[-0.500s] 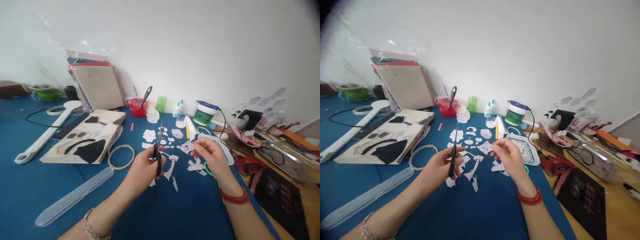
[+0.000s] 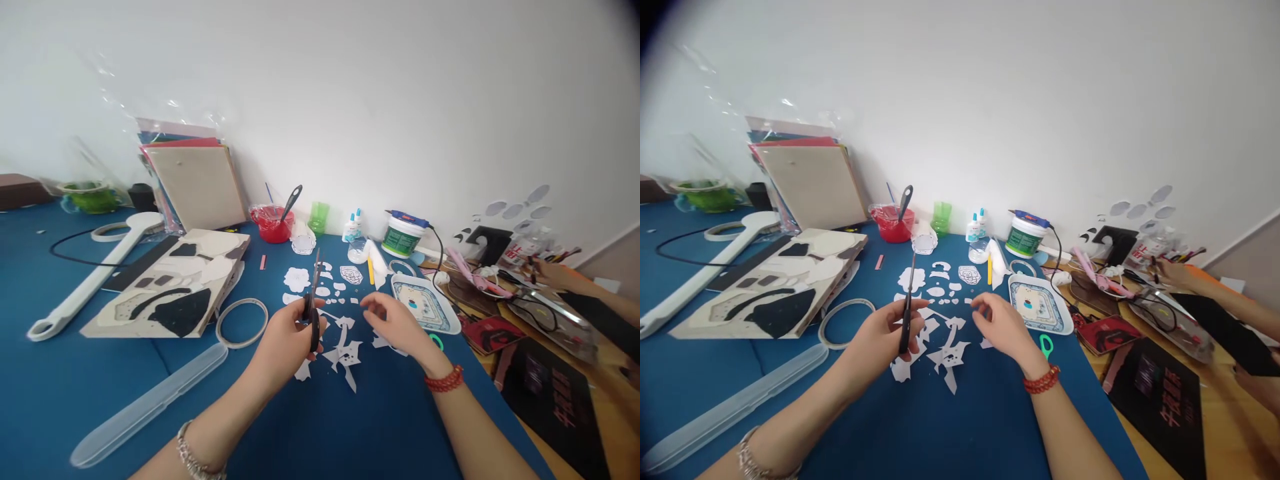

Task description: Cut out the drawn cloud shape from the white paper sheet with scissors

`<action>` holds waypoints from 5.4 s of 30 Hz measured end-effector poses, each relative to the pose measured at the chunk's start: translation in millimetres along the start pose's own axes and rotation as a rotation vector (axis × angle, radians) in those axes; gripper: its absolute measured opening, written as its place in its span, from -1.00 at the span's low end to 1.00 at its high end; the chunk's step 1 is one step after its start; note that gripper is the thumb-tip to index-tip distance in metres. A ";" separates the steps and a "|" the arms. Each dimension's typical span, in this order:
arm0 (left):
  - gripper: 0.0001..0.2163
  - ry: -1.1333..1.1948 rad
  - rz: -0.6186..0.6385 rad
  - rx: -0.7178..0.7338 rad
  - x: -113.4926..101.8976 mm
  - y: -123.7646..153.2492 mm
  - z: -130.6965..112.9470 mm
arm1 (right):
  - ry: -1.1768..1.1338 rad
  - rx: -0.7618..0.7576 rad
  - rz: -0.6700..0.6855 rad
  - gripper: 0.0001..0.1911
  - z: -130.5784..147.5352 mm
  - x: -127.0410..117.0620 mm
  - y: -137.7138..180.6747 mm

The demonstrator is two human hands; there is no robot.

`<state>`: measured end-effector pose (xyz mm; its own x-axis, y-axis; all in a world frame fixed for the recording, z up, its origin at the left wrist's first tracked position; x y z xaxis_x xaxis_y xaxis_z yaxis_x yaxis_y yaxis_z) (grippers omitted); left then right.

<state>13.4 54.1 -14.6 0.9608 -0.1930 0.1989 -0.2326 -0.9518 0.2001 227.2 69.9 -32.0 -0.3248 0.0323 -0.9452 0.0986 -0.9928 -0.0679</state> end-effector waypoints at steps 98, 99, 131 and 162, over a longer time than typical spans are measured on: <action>-0.55 -0.032 -0.039 0.047 0.9 4.2 -8.1 | 0.327 -0.125 -0.242 -0.75 0.2 10.0 -37.7; -0.55 -0.033 -0.039 0.049 0.6 4.1 -8.5 | 0.319 -0.120 -0.239 -0.76 -0.7 9.2 -36.7; -0.63 -0.018 0.046 -0.052 2.3 -0.5 8.5 | 0.124 -0.413 0.122 -0.88 39.0 -0.4 31.6; -0.60 0.156 0.047 -0.071 8.4 3.9 10.1 | -0.023 -0.619 -0.226 -0.75 66.6 -20.7 50.1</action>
<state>22.0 46.4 -21.9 0.9149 -0.1923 0.3550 -0.2920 -0.9224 0.2529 176.2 11.8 5.4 -0.4204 0.2225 -0.8796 0.5466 -0.7118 -0.4412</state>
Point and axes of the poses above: each hand's wrist, its own y-axis away from the middle knuckle, its own x-axis out of the palm, z = x × y, the point moved 5 cm from there along -y, towards the middle knuckle, and after that the axes turned 15 degrees about y, right-handed, at the moved point
